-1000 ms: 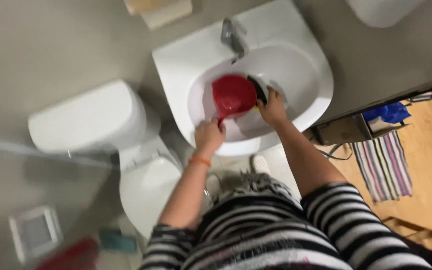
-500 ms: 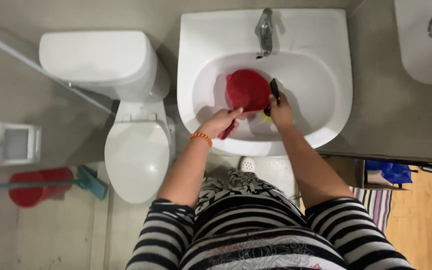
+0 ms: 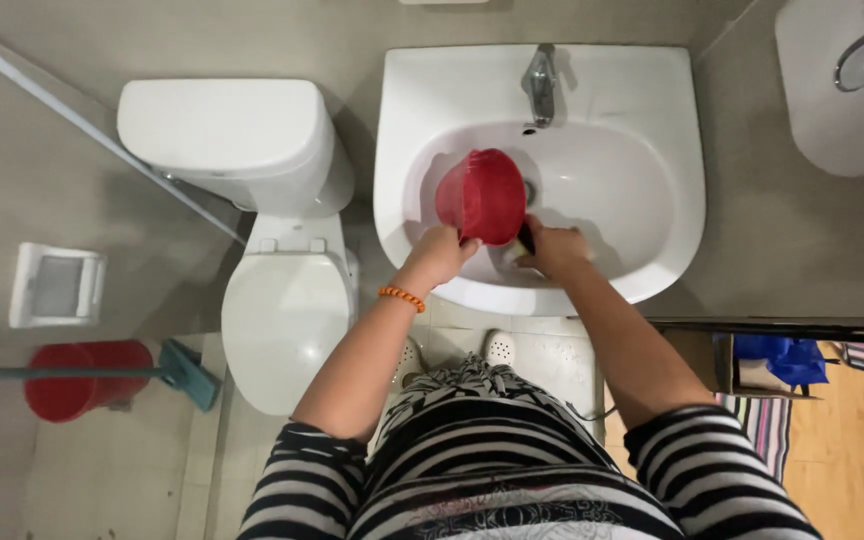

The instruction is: The person cleans a toilet seat and lid using a red plastic scoop filled with water and a yellow sponge. They pour water onto the seat and scrub the surface, then rinse the sponge and scoop in the sink.

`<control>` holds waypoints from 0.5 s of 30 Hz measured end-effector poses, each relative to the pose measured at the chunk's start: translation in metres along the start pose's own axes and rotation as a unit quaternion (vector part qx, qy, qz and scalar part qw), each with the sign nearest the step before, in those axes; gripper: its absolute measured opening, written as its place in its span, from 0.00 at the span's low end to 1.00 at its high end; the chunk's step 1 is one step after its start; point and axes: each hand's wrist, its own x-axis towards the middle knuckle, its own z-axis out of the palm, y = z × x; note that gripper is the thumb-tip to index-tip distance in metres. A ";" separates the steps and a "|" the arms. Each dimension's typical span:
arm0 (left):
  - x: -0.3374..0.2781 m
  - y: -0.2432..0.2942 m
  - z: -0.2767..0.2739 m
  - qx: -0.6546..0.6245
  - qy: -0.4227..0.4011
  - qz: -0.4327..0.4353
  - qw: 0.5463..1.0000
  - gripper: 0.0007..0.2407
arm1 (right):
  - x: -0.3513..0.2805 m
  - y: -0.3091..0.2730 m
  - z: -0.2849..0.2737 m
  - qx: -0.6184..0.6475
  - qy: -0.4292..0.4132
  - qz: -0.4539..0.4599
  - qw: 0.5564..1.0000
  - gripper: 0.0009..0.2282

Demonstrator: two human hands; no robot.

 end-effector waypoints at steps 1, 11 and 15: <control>-0.007 0.001 -0.006 -0.001 0.001 -0.002 1.000 0.17 | 0.003 0.006 0.004 -0.001 -0.001 -0.001 1.000 0.40; -0.048 0.019 -0.054 0.070 0.027 -0.013 0.997 0.16 | 0.058 0.004 0.067 0.153 0.073 0.000 0.986 0.33; -0.057 0.024 -0.068 0.051 0.039 -0.033 0.997 0.15 | 0.055 0.010 0.050 0.192 0.104 0.095 0.971 0.29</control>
